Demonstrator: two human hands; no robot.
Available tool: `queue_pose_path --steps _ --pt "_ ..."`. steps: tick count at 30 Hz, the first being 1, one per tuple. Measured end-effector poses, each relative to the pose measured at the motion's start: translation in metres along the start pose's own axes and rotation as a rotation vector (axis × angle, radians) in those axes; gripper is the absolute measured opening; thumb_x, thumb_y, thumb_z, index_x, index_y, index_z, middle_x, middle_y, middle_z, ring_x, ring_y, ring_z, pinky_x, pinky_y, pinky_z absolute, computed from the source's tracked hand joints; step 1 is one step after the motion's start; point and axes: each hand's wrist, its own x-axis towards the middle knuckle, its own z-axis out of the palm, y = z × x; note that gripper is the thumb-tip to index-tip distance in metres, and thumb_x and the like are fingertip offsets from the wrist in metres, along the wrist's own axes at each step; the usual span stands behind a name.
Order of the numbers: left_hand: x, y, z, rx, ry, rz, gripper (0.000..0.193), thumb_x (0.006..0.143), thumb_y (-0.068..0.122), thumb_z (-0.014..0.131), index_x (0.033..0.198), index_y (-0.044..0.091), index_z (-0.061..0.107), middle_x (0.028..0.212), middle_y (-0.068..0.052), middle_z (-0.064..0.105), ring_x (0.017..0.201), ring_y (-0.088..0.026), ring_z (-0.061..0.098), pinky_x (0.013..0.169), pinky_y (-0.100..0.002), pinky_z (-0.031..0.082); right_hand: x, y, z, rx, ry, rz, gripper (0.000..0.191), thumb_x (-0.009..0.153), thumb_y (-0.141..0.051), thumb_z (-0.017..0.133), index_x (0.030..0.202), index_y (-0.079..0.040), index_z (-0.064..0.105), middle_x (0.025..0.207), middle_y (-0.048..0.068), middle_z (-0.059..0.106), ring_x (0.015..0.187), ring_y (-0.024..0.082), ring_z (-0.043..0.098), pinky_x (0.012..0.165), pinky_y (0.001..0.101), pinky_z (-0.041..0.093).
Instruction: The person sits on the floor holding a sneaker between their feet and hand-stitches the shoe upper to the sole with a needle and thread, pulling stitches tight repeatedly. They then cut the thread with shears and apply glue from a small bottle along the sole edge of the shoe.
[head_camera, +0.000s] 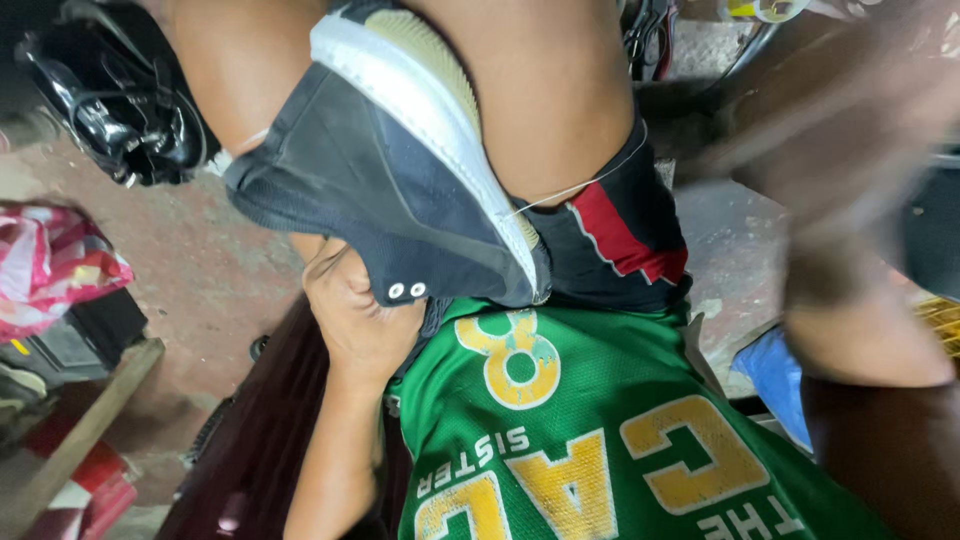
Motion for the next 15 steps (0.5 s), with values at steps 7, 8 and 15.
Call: queue_pose_path --steps 7,8,15 --pt "-0.002 0.003 -0.005 0.007 -0.07 -0.045 0.012 0.079 0.001 0.067 0.09 0.002 0.064 0.084 -0.014 0.067 0.081 -0.033 0.067 0.078 -0.038 0.052 -0.045 -0.027 0.044 -0.017 -0.678 0.149 0.047 0.093 -0.032 0.074 0.128 -0.002 0.067 0.109 0.012 0.071 0.08 0.023 0.071 0.053 0.0351 0.056" --pt "-0.002 0.003 -0.007 0.028 -0.11 -0.075 0.014 0.076 0.001 0.065 0.09 0.001 0.063 0.084 -0.015 0.065 0.08 -0.035 0.066 0.077 -0.039 0.052 -0.043 -0.022 0.038 -0.001 -0.69 0.117 0.037 0.095 -0.031 0.072 0.121 -0.005 0.068 0.105 0.009 0.072 0.076 0.02 0.07 0.053 0.035 0.055" --pt "0.004 0.007 -0.014 0.307 -0.29 -0.047 0.024 0.073 0.012 0.073 0.097 0.006 0.074 0.097 -0.019 0.072 0.092 -0.044 0.065 0.088 -0.051 0.05 -0.024 -0.015 0.026 0.601 -0.344 0.006 0.023 0.114 -0.021 0.054 0.098 -0.005 0.055 0.114 0.014 0.064 0.093 0.016 0.066 0.08 0.0333 0.055"
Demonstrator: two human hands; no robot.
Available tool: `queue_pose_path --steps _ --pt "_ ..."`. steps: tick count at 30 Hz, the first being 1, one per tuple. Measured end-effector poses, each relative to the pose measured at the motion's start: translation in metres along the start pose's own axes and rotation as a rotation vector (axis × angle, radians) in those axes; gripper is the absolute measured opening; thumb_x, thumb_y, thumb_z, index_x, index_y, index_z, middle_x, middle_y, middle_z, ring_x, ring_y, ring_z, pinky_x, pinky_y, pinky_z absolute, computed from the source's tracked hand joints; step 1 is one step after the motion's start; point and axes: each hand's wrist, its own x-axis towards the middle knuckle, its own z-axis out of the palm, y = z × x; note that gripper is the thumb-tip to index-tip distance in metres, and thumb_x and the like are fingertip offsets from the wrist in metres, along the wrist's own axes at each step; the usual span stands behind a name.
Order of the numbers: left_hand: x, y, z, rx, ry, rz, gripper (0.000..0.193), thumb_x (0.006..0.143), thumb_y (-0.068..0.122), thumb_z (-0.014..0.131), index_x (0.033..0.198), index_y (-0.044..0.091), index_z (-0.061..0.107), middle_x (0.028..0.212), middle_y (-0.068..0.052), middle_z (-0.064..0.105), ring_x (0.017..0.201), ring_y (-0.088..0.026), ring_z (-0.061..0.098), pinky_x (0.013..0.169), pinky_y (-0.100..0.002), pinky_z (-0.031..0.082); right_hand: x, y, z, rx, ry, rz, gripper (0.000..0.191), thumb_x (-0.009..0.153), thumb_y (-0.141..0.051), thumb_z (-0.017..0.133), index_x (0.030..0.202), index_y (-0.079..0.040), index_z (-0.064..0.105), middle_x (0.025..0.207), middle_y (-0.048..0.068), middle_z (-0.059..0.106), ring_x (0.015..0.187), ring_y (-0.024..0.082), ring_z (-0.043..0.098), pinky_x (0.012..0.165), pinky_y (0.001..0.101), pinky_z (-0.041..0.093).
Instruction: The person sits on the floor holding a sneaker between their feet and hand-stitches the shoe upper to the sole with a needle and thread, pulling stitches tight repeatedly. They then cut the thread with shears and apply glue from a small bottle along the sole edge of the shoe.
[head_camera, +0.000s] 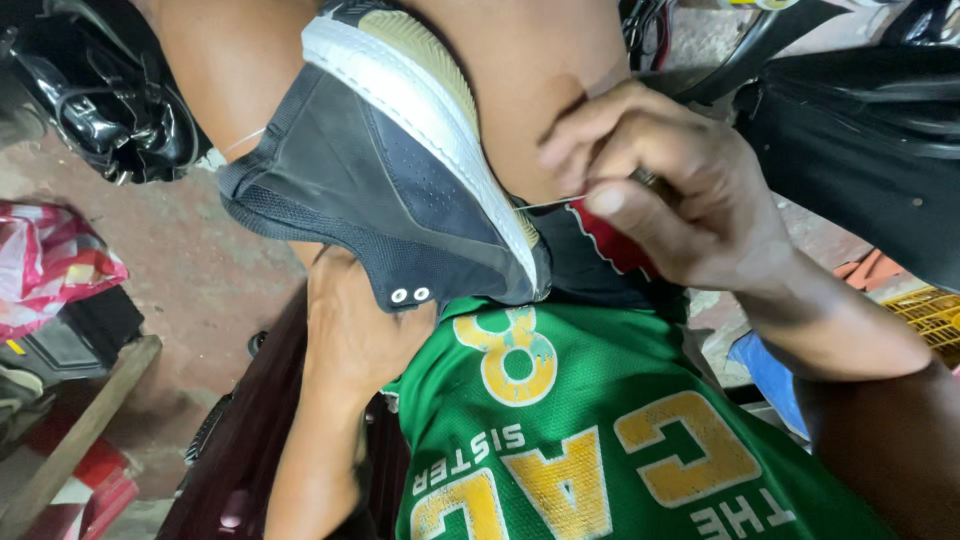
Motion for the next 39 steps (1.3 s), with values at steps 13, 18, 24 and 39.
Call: queue_pose_path --steps 13,18,24,39 --pt "-0.009 -0.034 0.017 -0.059 0.071 -0.032 0.073 0.069 0.032 0.086 0.13 0.001 0.06 0.132 -0.027 0.059 0.129 -0.049 0.051 0.112 -0.056 0.036 0.03 0.01 0.034 0.151 -0.056 0.189 0.026 0.112 -0.018 0.054 0.091 -0.004 0.049 0.079 0.005 0.05 0.069 0.013 0.049 0.065 0.0292 0.041" --pt "-0.02 -0.047 0.024 -0.108 0.017 -0.057 0.078 0.063 0.039 0.091 0.127 0.004 0.063 0.129 -0.024 0.063 0.124 -0.046 0.056 0.108 -0.056 0.039 0.031 0.016 0.037 0.12 -0.07 0.202 0.029 0.11 -0.018 0.057 0.086 -0.004 0.047 0.076 0.005 0.048 0.065 0.013 0.048 0.06 0.0296 0.039" --pt "-0.018 -0.062 0.024 -0.064 -0.088 -0.02 0.066 0.067 0.041 0.092 0.122 0.012 0.07 0.126 -0.016 0.068 0.119 -0.041 0.063 0.104 -0.053 0.046 0.03 0.028 0.041 0.379 0.077 0.234 0.03 0.113 -0.02 0.051 0.085 -0.009 0.046 0.073 -0.002 0.045 0.057 0.004 0.04 0.051 0.0205 0.033" --pt "0.014 0.022 -0.022 -0.235 -0.05 0.048 0.053 0.07 0.031 0.089 0.11 0.001 0.07 0.112 -0.019 0.071 0.109 -0.04 0.063 0.099 -0.046 0.044 -0.018 0.028 -0.008 0.088 0.414 0.199 0.056 0.118 -0.045 0.033 0.106 0.004 0.057 0.103 0.019 0.063 0.053 0.009 0.05 0.049 0.0215 0.037"
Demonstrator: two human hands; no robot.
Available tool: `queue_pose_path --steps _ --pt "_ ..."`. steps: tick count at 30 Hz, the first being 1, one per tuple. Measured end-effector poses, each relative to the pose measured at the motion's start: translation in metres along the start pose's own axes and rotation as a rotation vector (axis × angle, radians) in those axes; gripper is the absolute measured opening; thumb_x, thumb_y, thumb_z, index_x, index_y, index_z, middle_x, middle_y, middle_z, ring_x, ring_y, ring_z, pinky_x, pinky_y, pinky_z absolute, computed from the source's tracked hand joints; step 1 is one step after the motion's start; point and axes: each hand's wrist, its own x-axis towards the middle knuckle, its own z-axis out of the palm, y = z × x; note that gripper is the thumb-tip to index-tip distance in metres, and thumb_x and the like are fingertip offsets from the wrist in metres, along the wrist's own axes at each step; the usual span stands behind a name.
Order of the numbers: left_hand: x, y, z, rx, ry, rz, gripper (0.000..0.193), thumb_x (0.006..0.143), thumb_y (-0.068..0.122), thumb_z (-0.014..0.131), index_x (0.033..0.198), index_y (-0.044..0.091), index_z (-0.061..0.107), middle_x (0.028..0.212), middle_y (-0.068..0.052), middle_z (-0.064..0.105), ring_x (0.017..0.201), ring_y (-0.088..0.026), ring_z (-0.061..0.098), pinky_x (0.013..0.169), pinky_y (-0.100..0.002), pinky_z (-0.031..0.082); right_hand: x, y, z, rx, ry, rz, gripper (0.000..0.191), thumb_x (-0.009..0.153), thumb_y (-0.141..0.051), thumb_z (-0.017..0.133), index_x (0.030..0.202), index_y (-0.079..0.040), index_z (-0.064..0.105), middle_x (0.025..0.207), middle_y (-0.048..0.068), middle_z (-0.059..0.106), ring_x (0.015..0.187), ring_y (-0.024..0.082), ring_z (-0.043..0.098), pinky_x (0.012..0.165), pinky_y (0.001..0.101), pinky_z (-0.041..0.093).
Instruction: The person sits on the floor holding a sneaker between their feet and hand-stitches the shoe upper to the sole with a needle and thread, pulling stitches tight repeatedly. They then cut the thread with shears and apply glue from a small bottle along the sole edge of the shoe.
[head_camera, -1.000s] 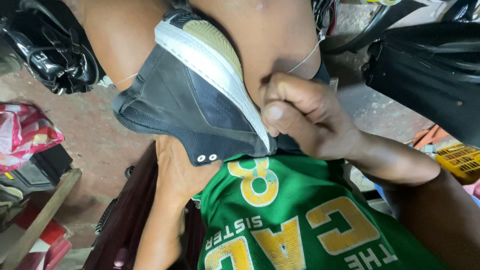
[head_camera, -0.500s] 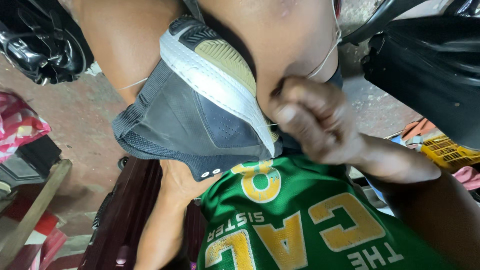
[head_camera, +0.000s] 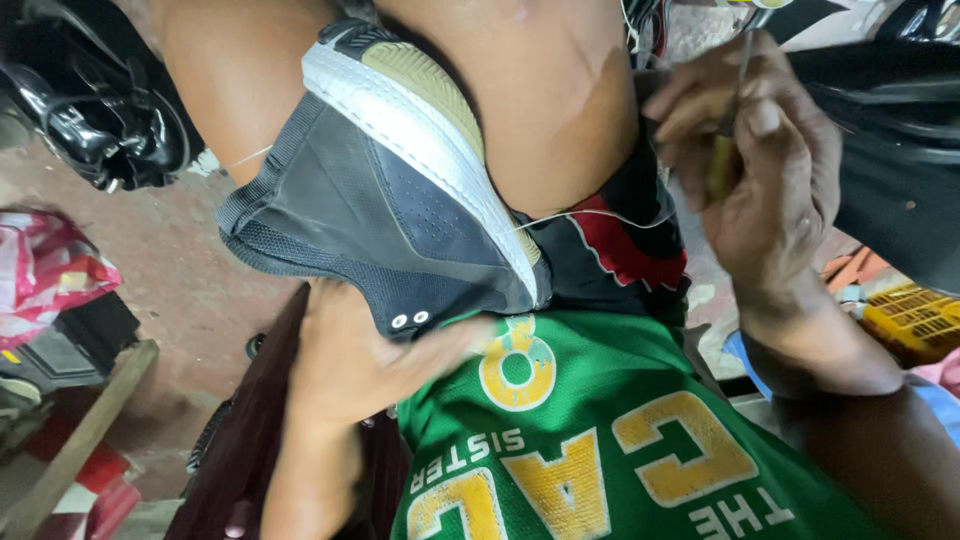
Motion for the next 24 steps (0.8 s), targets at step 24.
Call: queue_pose_path --steps 24 --pt "-0.022 -0.023 0.019 -0.589 0.087 -0.228 0.018 0.1 0.007 0.069 0.116 -0.002 0.07 0.107 -0.003 0.073 0.097 -0.011 0.064 0.09 -0.027 0.054 -0.017 -0.032 0.037 -0.346 -0.424 -0.094 0.042 0.088 0.001 0.067 0.129 -0.006 0.07 0.091 0.011 0.075 0.07 0.017 0.07 0.064 0.0311 0.057"
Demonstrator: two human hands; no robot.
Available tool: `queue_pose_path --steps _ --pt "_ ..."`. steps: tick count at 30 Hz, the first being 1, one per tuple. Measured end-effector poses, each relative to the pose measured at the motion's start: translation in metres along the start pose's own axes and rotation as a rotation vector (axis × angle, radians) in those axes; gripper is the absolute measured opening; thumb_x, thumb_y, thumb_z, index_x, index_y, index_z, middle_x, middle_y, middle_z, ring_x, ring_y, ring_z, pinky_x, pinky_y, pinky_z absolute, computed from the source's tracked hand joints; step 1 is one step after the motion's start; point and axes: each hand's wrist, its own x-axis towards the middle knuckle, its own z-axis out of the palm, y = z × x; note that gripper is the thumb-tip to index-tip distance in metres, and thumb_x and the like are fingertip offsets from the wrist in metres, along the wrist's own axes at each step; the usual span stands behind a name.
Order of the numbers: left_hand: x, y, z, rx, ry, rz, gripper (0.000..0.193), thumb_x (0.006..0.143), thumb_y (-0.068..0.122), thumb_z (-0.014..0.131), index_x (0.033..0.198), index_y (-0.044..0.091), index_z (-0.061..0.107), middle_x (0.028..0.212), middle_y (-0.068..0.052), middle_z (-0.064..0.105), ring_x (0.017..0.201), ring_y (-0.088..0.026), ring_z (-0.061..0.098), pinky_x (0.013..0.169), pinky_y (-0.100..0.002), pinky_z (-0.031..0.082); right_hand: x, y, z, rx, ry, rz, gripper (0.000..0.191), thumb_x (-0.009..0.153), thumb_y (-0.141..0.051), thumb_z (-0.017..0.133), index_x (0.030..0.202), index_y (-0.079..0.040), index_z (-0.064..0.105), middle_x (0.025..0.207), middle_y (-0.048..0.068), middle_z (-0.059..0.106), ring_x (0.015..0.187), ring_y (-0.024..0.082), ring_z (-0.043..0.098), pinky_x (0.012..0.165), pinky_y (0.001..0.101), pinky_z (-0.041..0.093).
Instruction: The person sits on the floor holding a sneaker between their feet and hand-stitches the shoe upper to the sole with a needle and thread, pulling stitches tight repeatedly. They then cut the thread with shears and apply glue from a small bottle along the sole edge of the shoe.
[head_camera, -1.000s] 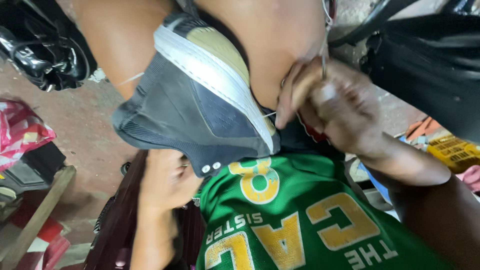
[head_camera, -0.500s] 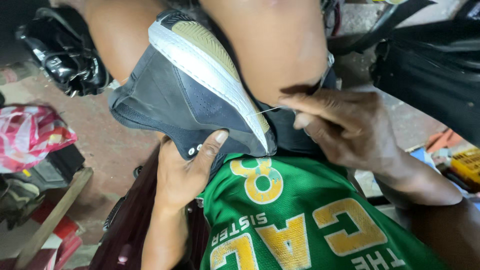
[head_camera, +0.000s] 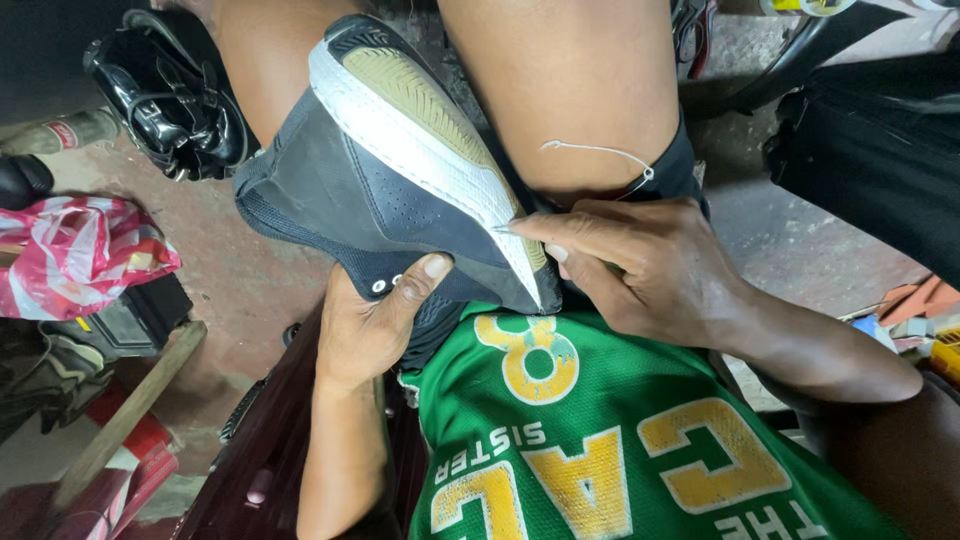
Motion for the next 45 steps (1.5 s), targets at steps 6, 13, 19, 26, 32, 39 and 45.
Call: queue_pose_path --steps 6,13,19,26,32,39,45 --pt "0.0 -0.002 0.0 -0.002 -0.005 0.011 0.018 0.1 0.007 0.069 0.115 -0.003 0.07 0.107 -0.003 0.074 0.096 -0.012 0.065 0.089 -0.028 0.054 -0.001 0.0 0.002 -0.014 -0.024 0.047 0.041 0.089 0.001 0.066 0.129 -0.006 0.071 0.085 0.01 0.073 0.065 0.017 0.069 0.06 0.0317 0.056" --pt "0.002 0.005 0.001 0.104 0.001 0.03 0.018 0.099 0.009 0.07 0.115 -0.001 0.071 0.106 -0.005 0.075 0.096 -0.012 0.066 0.09 -0.029 0.054 -0.001 -0.001 0.001 -0.07 -0.028 0.014 0.04 0.09 0.002 0.064 0.129 -0.004 0.069 0.09 0.011 0.074 0.069 0.018 0.07 0.063 0.0322 0.058" --pt "0.004 0.017 0.009 0.432 0.027 0.199 0.014 0.095 0.007 0.07 0.105 -0.003 0.074 0.102 -0.013 0.077 0.098 -0.025 0.067 0.094 -0.037 0.049 0.002 -0.009 -0.004 -0.329 -0.122 0.037 0.045 0.081 -0.003 0.07 0.126 -0.006 0.072 0.078 0.007 0.067 0.049 0.018 0.062 0.041 0.0348 0.05" --pt "0.01 0.016 0.008 0.278 0.033 -0.019 0.014 0.096 0.013 0.07 0.105 0.003 0.075 0.098 -0.009 0.079 0.087 -0.022 0.076 0.085 -0.032 0.057 0.031 -0.014 -0.01 -0.56 -0.233 -0.09 0.045 0.076 -0.014 0.072 0.12 -0.009 0.071 0.077 0.003 0.064 0.045 0.017 0.058 0.038 0.0402 0.043" --pt "0.011 0.009 0.001 0.349 0.042 0.141 0.01 0.098 0.01 0.071 0.1 0.002 0.076 0.09 -0.008 0.078 0.082 -0.022 0.074 0.082 -0.033 0.055 0.045 -0.012 -0.003 -0.53 -0.27 -0.122 0.045 0.071 -0.013 0.07 0.116 -0.006 0.068 0.081 0.004 0.066 0.059 0.021 0.068 0.044 0.0424 0.05" --pt "0.013 0.01 0.011 0.28 0.106 0.024 0.01 0.097 0.009 0.072 0.098 -0.001 0.075 0.083 -0.008 0.076 0.073 -0.016 0.071 0.072 -0.03 0.056 0.057 -0.018 0.004 -0.541 -0.293 -0.156 0.041 0.072 -0.015 0.069 0.111 -0.003 0.065 0.086 0.01 0.067 0.066 0.025 0.071 0.051 0.0428 0.054" --pt "0.001 0.009 0.018 0.269 0.102 0.187 0.013 0.1 0.007 0.068 0.106 -0.005 0.07 0.094 -0.01 0.075 0.083 -0.015 0.07 0.078 -0.03 0.056 0.059 -0.013 0.004 -0.534 -0.151 -0.242 0.024 0.084 -0.016 0.069 0.104 -0.004 0.064 0.076 0.007 0.066 0.066 0.026 0.069 0.052 0.0417 0.051"
